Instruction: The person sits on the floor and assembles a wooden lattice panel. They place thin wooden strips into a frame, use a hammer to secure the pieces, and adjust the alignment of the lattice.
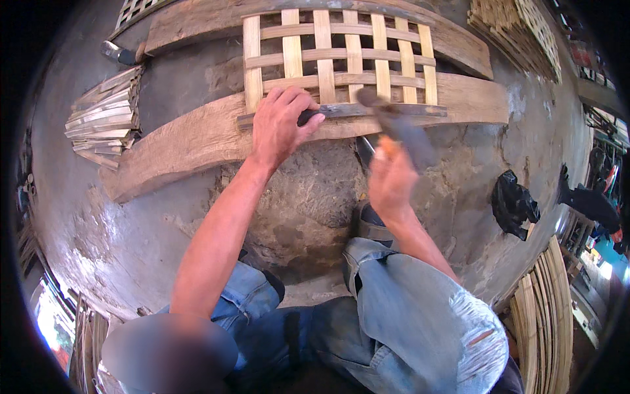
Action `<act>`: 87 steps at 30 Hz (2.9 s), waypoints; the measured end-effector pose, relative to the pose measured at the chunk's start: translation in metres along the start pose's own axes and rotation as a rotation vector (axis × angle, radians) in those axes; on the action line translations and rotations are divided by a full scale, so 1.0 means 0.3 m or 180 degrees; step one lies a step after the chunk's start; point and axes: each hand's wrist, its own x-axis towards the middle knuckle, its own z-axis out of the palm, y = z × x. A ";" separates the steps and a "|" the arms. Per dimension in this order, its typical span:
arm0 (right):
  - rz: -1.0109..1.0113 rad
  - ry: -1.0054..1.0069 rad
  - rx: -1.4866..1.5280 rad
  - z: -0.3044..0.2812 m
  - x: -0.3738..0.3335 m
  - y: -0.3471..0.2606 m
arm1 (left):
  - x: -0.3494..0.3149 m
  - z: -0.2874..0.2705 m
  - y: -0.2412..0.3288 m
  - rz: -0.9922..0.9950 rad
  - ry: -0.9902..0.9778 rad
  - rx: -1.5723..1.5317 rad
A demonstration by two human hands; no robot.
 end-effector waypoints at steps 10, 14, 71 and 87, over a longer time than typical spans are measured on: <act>0.0343 -0.0461 -0.0117 0.086 -0.021 0.098 | 0.001 0.016 0.009 -0.0029 -0.0040 0.0008; -0.0680 0.0561 0.0121 -0.012 0.009 -0.024 | -0.010 -0.004 0.001 -0.0046 -0.0020 0.0027; 0.1192 0.0544 -0.0977 -0.350 -0.368 0.665 | 0.141 -0.087 -0.076 -0.0739 0.0674 -0.0707; 0.1786 -0.0238 -0.2044 -1.150 -0.707 1.368 | 0.439 0.005 0.159 0.0447 -0.1268 -0.0178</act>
